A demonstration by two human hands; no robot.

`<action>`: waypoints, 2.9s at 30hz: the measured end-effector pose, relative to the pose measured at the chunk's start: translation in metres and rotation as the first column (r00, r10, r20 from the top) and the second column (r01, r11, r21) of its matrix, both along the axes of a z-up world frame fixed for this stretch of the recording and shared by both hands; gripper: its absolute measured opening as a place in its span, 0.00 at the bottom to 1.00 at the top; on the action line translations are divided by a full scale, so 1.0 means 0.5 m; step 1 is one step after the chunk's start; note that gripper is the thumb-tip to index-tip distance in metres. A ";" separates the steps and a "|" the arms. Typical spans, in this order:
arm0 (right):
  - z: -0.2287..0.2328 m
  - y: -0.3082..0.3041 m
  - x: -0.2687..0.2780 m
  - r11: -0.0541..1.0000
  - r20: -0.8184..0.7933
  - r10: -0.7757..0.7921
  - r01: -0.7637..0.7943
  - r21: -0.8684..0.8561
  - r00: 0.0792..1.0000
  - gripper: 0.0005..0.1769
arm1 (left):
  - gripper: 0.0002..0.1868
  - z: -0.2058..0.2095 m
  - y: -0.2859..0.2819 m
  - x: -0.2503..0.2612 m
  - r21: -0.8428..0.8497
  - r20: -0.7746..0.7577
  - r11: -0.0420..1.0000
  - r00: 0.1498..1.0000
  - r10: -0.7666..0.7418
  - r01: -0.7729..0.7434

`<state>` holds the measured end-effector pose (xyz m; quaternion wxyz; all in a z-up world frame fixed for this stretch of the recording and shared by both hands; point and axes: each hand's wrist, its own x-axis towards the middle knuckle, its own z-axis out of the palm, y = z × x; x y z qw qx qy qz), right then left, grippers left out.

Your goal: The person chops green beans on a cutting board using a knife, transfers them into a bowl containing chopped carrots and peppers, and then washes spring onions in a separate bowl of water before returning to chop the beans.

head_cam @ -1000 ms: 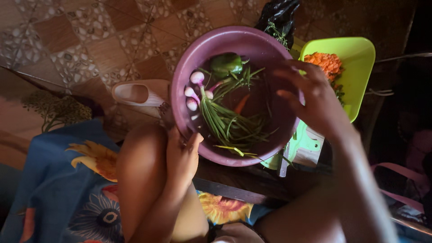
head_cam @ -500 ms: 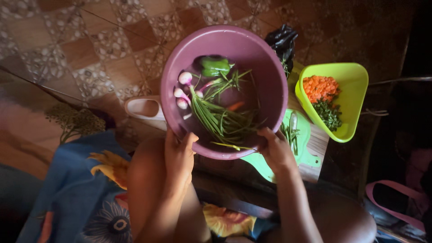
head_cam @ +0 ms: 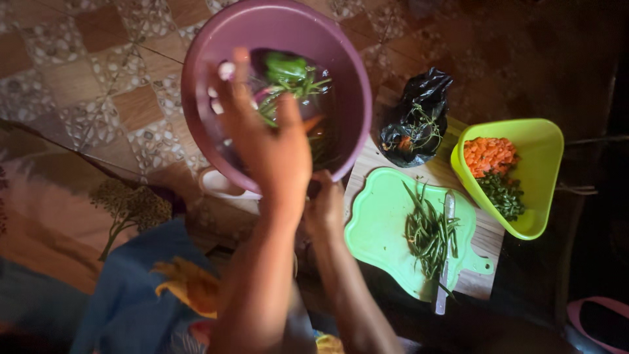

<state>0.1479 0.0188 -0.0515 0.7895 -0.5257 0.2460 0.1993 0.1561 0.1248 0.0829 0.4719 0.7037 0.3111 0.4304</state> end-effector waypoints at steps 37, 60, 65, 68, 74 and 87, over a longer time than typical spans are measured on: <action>-0.726 0.049 0.139 0.946 -0.284 -0.121 0.197 0.258 0.951 0.19 | 0.32 -0.063 -0.284 0.097 -0.180 -0.832 0.460 0.114 -0.543 0.870; 0.290 -0.401 -0.109 0.291 0.036 0.901 -0.540 -0.790 0.432 0.16 | 0.13 -0.116 -0.272 0.109 0.164 -0.258 0.612 0.632 -0.731 0.774; 0.259 -0.605 -0.077 0.211 0.007 0.689 -0.191 -0.959 0.725 0.13 | 0.13 -0.205 -0.390 0.119 0.096 -0.523 0.615 0.565 -0.638 0.783; 0.201 -0.653 -0.070 0.183 -0.031 0.618 -0.183 -0.966 0.786 0.13 | 0.18 -0.230 -0.440 0.120 0.146 -0.576 0.678 0.619 -0.534 0.720; 0.132 -0.661 -0.059 0.201 -0.008 0.597 -0.159 -0.967 0.802 0.23 | 0.16 -0.259 -0.483 0.122 0.138 -0.570 0.687 0.625 -0.534 0.713; 0.196 -0.642 -0.079 0.261 0.059 0.542 -0.101 -0.960 0.838 0.41 | 0.15 -0.261 -0.417 0.119 -0.345 -0.290 0.656 0.589 -0.755 0.671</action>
